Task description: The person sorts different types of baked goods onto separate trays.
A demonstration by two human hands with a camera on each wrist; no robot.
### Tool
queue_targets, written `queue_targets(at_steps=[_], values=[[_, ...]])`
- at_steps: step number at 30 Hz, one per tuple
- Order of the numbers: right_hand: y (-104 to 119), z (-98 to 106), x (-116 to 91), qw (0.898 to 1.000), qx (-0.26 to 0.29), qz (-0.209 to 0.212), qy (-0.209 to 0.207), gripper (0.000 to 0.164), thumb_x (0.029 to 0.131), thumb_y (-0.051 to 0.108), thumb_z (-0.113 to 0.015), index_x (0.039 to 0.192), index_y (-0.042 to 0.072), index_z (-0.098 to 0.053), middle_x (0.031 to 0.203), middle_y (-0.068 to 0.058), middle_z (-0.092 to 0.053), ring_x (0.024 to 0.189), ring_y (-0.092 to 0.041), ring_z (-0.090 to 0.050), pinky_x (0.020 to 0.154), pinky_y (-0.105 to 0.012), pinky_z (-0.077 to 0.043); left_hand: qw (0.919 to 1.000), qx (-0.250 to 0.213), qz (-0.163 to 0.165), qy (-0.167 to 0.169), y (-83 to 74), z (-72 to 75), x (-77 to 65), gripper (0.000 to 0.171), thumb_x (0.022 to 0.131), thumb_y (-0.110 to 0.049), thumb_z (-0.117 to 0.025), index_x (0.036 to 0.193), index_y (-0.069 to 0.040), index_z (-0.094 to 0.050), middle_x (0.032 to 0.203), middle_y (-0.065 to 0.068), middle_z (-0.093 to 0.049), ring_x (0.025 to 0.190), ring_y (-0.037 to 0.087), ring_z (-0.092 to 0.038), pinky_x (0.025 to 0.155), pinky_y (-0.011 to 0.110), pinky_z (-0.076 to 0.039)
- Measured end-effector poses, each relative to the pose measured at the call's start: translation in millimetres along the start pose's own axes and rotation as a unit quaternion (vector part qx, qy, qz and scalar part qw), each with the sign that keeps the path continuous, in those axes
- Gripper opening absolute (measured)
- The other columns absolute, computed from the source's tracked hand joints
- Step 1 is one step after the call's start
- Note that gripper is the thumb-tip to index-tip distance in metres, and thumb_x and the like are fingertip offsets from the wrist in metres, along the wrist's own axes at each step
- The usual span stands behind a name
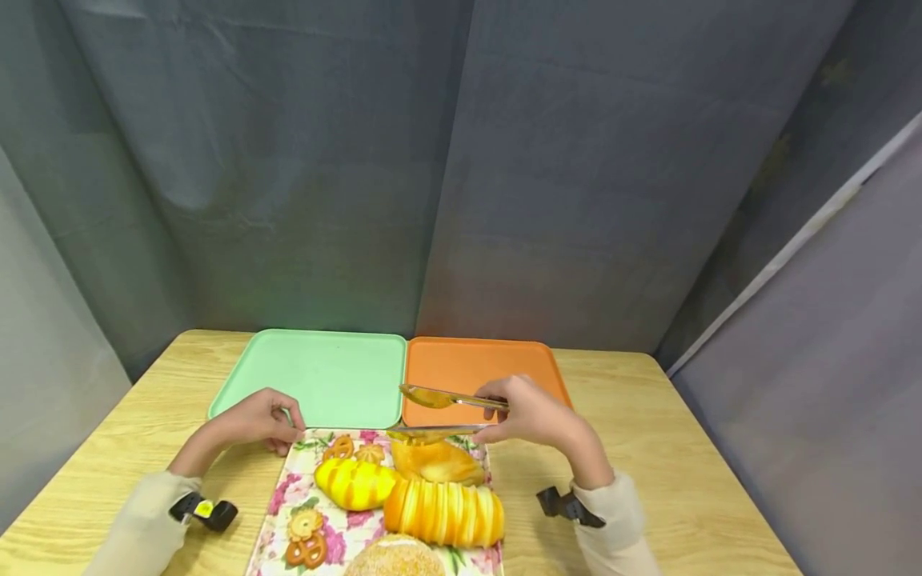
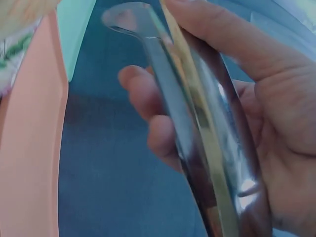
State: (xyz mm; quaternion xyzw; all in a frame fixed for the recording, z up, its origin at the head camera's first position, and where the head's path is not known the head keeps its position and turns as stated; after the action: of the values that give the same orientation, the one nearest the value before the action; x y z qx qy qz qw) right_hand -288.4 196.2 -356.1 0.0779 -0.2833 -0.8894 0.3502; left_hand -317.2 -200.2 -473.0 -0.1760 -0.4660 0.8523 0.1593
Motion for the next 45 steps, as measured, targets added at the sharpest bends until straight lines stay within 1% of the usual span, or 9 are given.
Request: queue_targets(at_steps=[5, 10, 14, 17, 21, 25, 36, 41, 45], values=[[-10.3, 4.1, -9.1, 0.999, 0.0, -0.005, 0.037, 0.03, 0.087, 0.033, -0.081, 0.108, 0.013, -0.074, 0.085, 0.006, -0.069, 0.066, -0.004, -0.053, 0.061, -0.023, -0.048, 1.0, 0.004, -0.007, 0.003, -0.3, -0.3, -0.9, 0.012, 0.09, -0.01, -0.075, 0.088, 0.001, -0.072, 0.067, 0.012, -0.072, 0.058, 0.018, -0.067, 0.058, 0.032, -0.056], [-15.5, 6.1, -14.6, 0.997, 0.006, -0.011, 0.078, 0.046, 0.09, 0.034, -0.078, 0.125, 0.004, -0.07, 0.109, -0.002, -0.074, 0.075, -0.005, -0.061, 0.071, -0.025, -0.053, 0.9999, 0.001, -0.011, 0.008, 0.2, 0.3, -1.3, 0.013, 0.09, -0.008, -0.074, 0.089, 0.004, -0.071, 0.068, 0.01, -0.072, 0.058, 0.018, -0.067, 0.058, 0.031, -0.056], [-19.6, 5.5, -16.8, 0.994, 0.007, -0.005, 0.11, 0.054, 0.091, 0.033, -0.076, 0.13, -0.002, -0.066, 0.122, -0.015, -0.072, 0.094, -0.019, -0.07, 0.082, -0.035, -0.057, 0.9998, 0.001, -0.015, 0.01, 0.4, -0.4, -0.7, 0.013, 0.089, -0.009, -0.075, 0.089, 0.004, -0.071, 0.068, 0.011, -0.072, 0.058, 0.018, -0.067, 0.057, 0.031, -0.056], [-25.7, 2.2, -16.6, 0.991, 0.01, 0.002, 0.132, 0.056, 0.092, 0.033, -0.074, 0.133, -0.004, -0.064, 0.128, -0.021, -0.069, 0.111, -0.033, -0.069, 0.09, -0.043, -0.057, 0.9998, -0.001, -0.017, 0.01, 1.3, -0.8, -0.4, 0.013, 0.089, -0.009, -0.075, 0.089, 0.003, -0.071, 0.068, 0.012, -0.072, 0.058, 0.018, -0.067, 0.057, 0.031, -0.056], [-35.8, -2.8, -16.5, 0.988, 0.023, -0.012, 0.154, 0.061, 0.094, 0.034, -0.071, 0.137, -0.008, -0.059, 0.135, -0.026, -0.063, 0.121, -0.043, -0.062, 0.095, -0.051, -0.055, 0.9998, -0.003, -0.019, 0.009, 2.9, -1.3, -0.8, 0.012, 0.089, -0.009, -0.075, 0.089, 0.002, -0.072, 0.068, 0.012, -0.072, 0.058, 0.018, -0.067, 0.056, 0.032, -0.056], [-37.9, -4.1, -16.8, 0.987, 0.027, -0.024, 0.154, 0.064, 0.095, 0.032, -0.068, 0.141, -0.009, -0.054, 0.141, -0.028, -0.058, 0.129, -0.048, -0.055, 0.099, -0.058, -0.05, 0.9998, -0.006, -0.017, 0.009, 3.9, -1.4, -0.7, 0.012, 0.089, -0.009, -0.075, 0.089, 0.002, -0.072, 0.068, 0.011, -0.072, 0.058, 0.017, -0.067, 0.056, 0.032, -0.056], [-37.2, -8.0, -14.1, 0.989, 0.004, -0.042, 0.143, 0.061, 0.098, 0.032, -0.066, 0.141, -0.009, -0.054, 0.142, -0.028, -0.058, 0.132, -0.048, -0.054, 0.105, -0.061, -0.046, 0.9997, -0.013, -0.019, 0.013, 3.9, -0.5, -0.5, 0.013, 0.09, -0.009, -0.075, 0.09, 0.003, -0.072, 0.069, 0.012, -0.072, 0.058, 0.017, -0.067, 0.056, 0.03, -0.056], [-35.9, -6.7, -10.5, 0.994, -0.023, -0.013, 0.105, 0.05, 0.097, 0.03, -0.067, 0.134, -0.004, -0.063, 0.133, -0.02, -0.067, 0.125, -0.04, -0.063, 0.1, -0.051, -0.053, 0.9995, -0.014, -0.023, 0.013, 2.7, 0.5, -1.6, 0.013, 0.09, -0.008, -0.075, 0.09, 0.004, -0.072, 0.069, 0.014, -0.072, 0.057, 0.017, -0.067, 0.056, 0.031, -0.056], [-33.3, -4.7, -8.4, 0.997, -0.044, -0.005, 0.07, 0.039, 0.095, 0.026, -0.071, 0.127, 0.003, -0.071, 0.123, -0.014, -0.074, 0.103, -0.024, -0.072, 0.082, -0.033, -0.057, 0.9995, -0.016, -0.024, 0.014, 2.8, 1.0, -2.3, 0.013, 0.09, -0.008, -0.075, 0.09, 0.005, -0.071, 0.069, 0.015, -0.073, 0.058, 0.019, -0.067, 0.056, 0.031, -0.056]])
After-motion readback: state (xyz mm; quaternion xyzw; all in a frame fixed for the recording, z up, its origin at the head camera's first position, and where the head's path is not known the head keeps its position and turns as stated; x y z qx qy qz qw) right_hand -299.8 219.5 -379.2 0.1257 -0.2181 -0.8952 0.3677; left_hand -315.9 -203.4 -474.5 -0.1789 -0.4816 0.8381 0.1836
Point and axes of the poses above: each hand's wrist, its own x-axis towards the middle knuckle, its own z-axis out of the back of the hand, y = z × x, the point moved 5 cm from there along x, towards the middle knuckle
